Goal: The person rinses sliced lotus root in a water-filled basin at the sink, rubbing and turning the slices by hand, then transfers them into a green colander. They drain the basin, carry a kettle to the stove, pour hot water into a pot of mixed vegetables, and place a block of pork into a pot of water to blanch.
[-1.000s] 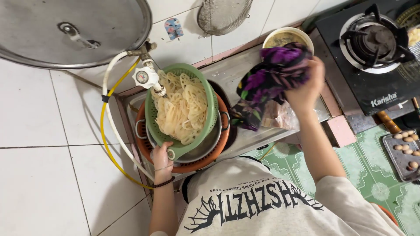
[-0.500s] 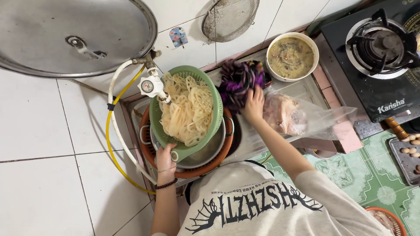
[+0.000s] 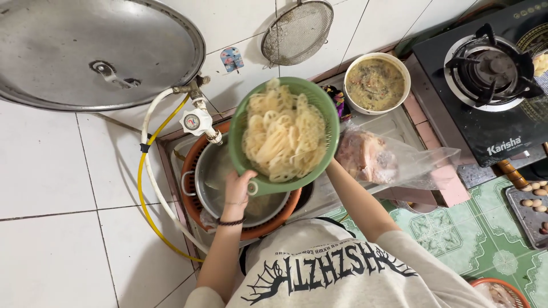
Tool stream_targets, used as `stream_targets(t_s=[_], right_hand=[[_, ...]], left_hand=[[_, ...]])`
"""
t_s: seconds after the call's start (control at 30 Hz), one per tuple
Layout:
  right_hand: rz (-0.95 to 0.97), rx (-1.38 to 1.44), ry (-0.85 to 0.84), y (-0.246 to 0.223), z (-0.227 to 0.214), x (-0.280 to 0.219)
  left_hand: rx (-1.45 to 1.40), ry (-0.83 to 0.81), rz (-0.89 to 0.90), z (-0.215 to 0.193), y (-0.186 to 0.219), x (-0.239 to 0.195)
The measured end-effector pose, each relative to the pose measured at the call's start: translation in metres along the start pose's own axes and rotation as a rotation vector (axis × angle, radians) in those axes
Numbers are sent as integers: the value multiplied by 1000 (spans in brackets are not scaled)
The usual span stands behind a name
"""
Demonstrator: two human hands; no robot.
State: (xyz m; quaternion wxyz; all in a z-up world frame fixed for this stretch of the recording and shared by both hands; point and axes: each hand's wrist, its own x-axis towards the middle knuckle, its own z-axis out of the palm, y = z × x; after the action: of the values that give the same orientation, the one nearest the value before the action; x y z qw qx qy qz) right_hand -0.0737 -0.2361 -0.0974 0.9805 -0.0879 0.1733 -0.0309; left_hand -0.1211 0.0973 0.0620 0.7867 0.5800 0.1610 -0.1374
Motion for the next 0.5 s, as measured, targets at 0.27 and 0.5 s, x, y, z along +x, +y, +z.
stream_targets(t_s=[0.27,0.5], right_hand=[[-104,-752,-171,-26,-31,27],[36,-380,304,-75,102,-110]], left_hand=[[199,-147,102,69,1,56],[430,-140,126,97,0,83]])
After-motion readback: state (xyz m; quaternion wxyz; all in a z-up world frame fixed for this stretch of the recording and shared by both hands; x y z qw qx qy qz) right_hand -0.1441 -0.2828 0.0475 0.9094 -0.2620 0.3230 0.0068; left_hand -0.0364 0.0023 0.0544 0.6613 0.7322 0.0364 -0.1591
